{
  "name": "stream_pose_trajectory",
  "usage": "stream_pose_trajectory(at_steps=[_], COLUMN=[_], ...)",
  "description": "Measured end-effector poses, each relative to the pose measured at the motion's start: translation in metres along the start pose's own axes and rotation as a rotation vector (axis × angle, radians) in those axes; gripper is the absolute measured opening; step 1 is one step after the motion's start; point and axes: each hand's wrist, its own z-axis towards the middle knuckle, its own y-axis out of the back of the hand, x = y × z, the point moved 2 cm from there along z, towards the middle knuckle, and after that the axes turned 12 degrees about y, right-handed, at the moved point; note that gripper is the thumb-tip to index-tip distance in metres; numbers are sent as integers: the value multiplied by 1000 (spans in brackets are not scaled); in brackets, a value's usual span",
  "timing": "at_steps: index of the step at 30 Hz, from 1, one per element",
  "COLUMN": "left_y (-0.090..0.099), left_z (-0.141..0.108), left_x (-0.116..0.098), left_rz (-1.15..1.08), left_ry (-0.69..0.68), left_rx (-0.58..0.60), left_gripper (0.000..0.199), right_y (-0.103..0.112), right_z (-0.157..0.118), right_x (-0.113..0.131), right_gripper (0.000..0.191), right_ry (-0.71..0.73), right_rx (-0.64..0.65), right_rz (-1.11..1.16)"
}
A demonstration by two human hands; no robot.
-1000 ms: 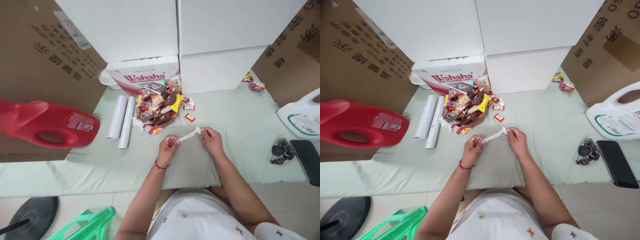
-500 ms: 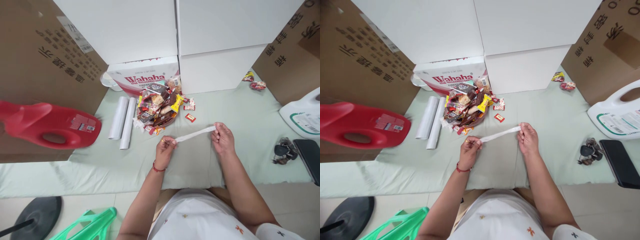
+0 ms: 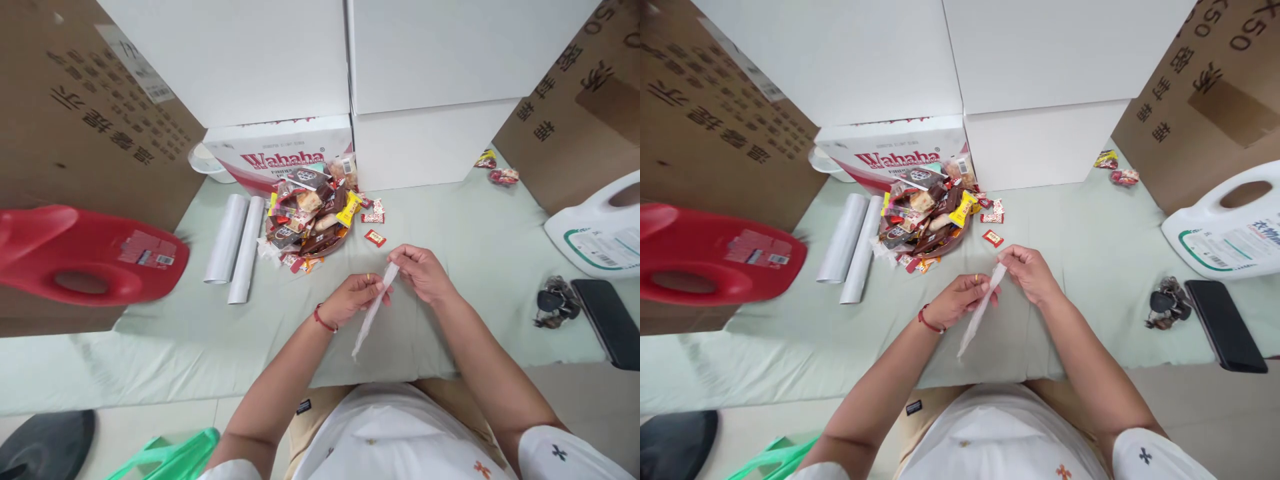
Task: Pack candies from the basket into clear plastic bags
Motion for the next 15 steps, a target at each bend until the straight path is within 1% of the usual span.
stream_pose_trajectory(at_steps=[1,3,6,8,10,12,13,15], left_y=[0,4,12,15,14,12,12,13], left_z=[4,10,16,18,20,20,20,18], left_x=[5,13,21,24,26,27,28,28], left_rz=[-55,-146,-241,-269,-249,-175,-126,-47], left_ry=[28,38,-38,-93,-108,-107,-112,-139], left_rx=[0,-59,-221,-313,-327,-291,-279,-287], left_gripper=[51,49,52,54,54,52,51,50], right_y=[1,2,1,-3,-7,-9,-10,-8], right_z=[4,8,8,5,2,-1,-1,-1], right_x=[-3,-8,-20,-30,-40,-46,-47,-47], right_gripper=[41,43,51,52,47,43,42,42], right_ry=[31,75,70,35,18,24,28,29], right_rx=[-15,-51,-68,-34,31,91,106,93], right_rz=[8,66,124,65,-34,-106,-120,-117])
